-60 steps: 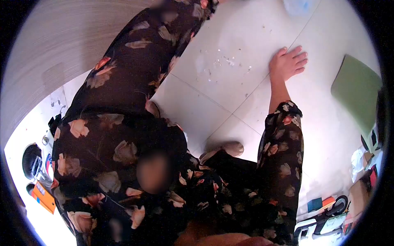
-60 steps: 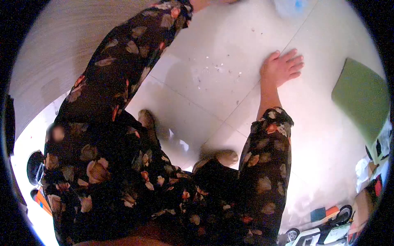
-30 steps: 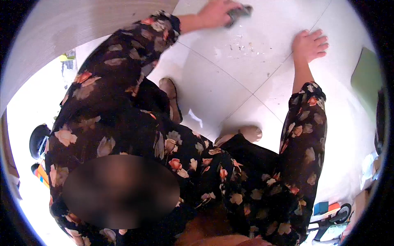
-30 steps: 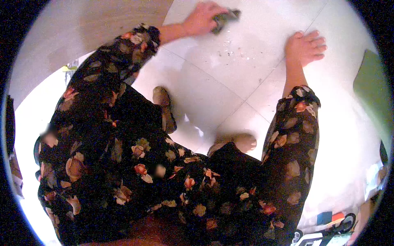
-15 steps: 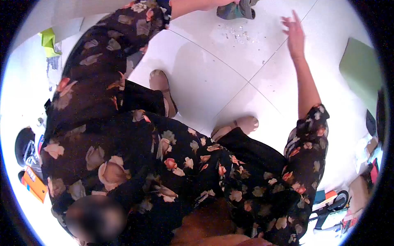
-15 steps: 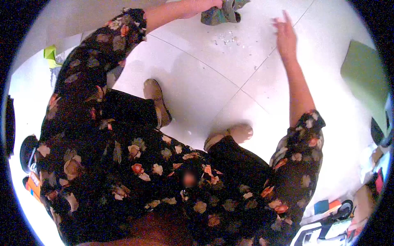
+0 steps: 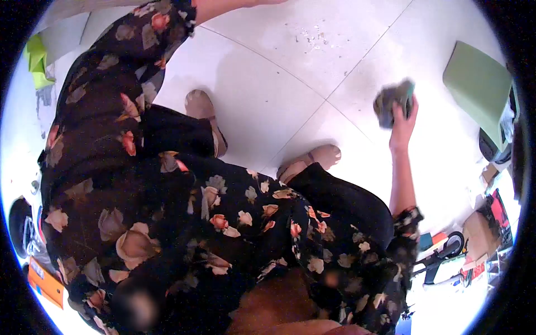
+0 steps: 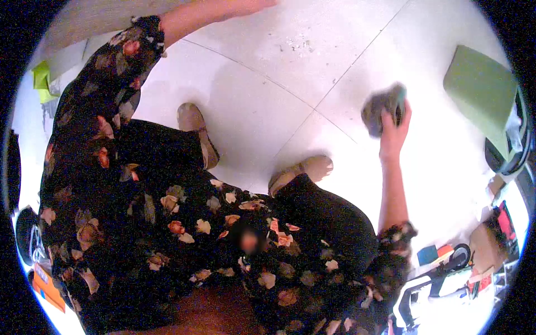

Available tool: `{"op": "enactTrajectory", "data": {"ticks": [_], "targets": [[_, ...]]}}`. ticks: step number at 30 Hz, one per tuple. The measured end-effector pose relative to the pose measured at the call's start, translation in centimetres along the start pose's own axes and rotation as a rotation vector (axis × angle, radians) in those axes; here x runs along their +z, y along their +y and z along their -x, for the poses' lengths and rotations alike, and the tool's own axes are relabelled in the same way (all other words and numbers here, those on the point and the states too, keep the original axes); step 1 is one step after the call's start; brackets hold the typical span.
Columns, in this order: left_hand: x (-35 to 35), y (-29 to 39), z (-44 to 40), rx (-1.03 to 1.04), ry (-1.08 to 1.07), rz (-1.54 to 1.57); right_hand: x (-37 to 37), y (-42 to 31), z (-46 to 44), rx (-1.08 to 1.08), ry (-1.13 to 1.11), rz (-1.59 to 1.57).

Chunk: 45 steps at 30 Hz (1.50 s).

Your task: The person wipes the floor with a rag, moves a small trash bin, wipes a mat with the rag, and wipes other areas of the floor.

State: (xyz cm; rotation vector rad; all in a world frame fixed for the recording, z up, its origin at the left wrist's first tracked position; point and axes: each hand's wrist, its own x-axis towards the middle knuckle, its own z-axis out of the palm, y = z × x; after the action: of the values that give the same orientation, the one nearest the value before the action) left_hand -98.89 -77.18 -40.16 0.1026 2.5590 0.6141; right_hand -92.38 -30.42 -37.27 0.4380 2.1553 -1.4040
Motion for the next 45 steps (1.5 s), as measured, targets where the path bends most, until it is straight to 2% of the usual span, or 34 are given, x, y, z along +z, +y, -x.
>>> {"op": "enactTrajectory", "data": {"ticks": [1, 3, 4, 5, 6, 8, 9, 11, 13, 15, 18, 21, 22, 24, 25, 26, 27, 28, 29, 32, 35, 36, 38, 42, 44, 45], "targets": [[-0.2, -1.0, 1.3, -0.04, -0.039, -0.109, -1.1, 3.8, 1.4, 0.08, 0.067, -0.048], [-3.2, 1.6, 4.4, -0.207, -0.239, -0.234, -2.3, 11.6, 3.3, 0.123, 0.22, 0.098], [-2.5, 0.1, 4.8, -0.21, -0.218, -0.292, -2.1, 14.2, 3.6, 0.317, 0.291, 0.284], [-1.0, -1.6, 5.2, -0.215, -0.198, -0.344, -1.1, 16.8, 2.9, 0.461, 0.457, 0.461], [0.3, -3.0, 5.5, -0.215, -0.187, -0.397, 0.7, 15.1, 3.1, 0.434, 0.504, 0.516], [0.7, -3.0, 6.0, -0.183, -0.19, -0.383, 2.8, 14.1, 1.3, 0.216, 0.527, 0.608], [1.0, -3.1, 6.1, -0.168, -0.191, -0.375, 3.4, 14.8, -0.4, 0.025, 0.501, 0.642], [1.1, -3.1, 5.6, -0.16, -0.172, -0.396, 6.1, 10.7, -3.6, -0.128, 0.405, 0.625], [1.1, -2.9, 5.2, -0.158, -0.176, -0.423, 9.4, 6.3, -5.0, -0.198, 0.389, 0.66], [1.5, -3.0, 4.9, -0.163, -0.202, -0.456, 12.2, 2.0, -6.2, -0.219, 0.273, 0.662], [2.4, -5.5, 5.0, -0.063, -0.183, -0.449, 16.1, -2.4, -6.7, -0.364, 0.1, 0.685], [1.1, -4.5, 4.2, -0.15, -0.339, -0.371, 17.7, -3.9, -7.7, -0.569, -0.065, 0.728], [1.2, -4.9, 4.4, -0.113, -0.314, -0.351, 17.7, -3.7, -8.6, -0.62, -0.169, 0.619], [1.9, -5.9, 5.3, -0.044, -0.263, -0.305, 15.6, -3.8, -9.4, -0.712, -0.163, 0.461], [1.1, -4.7, 5.4, -0.08, -0.303, -0.303, 14.3, -4.0, -9.9, -0.756, -0.161, 0.381], [0.2, -3.4, 5.5, -0.116, -0.343, -0.301, 12.5, -3.9, -11.0, -0.743, -0.073, 0.301], [-0.3, -2.2, 5.5, -0.152, -0.383, -0.298, 10.1, -4.6, -11.2, -0.571, -0.054, 0.266], [-0.2, -1.8, 5.6, -0.158, -0.38, -0.308, 7.8, -3.3, -12.9, -0.492, 0.047, 0.152], [-0.1, -1.4, 5.6, -0.163, -0.378, -0.319, 5.2, -2.7, -14.4, -0.524, 0.176, 0.291], [0.1, -1.2, 5.2, -0.2, -0.398, -0.352, 0.2, 0.7, -20.6, -0.215, 0.399, 0.783], [0.5, -1.7, 6.1, -0.188, -0.398, -0.362, 3.4, 0.9, -21.8, -0.225, 0.41, 0.997], [0.8, -1.9, 6.6, -0.174, -0.392, -0.362, 5.2, 0.3, -21.4, -0.43, 0.351, 1.013], [1.4, -3.0, 6.5, -0.126, -0.348, -0.342, 9.4, -1.6, -19.4, -0.507, 0.316, 0.856], [4.3, -7.8, 5.2, 0.041, -0.201, -0.402, 16.7, -3.9, -15.1, -0.705, 0.151, 0.85], [4.2, -7.3, 4.9, -0.038, -0.262, -0.403, 20.7, -5.6, -11.7, -0.691, -0.001, 0.89], [4.0, -7.1, 4.8, -0.071, -0.292, -0.413, 22.6, -5.0, -10.6, -0.762, -0.005, 0.824]]}}
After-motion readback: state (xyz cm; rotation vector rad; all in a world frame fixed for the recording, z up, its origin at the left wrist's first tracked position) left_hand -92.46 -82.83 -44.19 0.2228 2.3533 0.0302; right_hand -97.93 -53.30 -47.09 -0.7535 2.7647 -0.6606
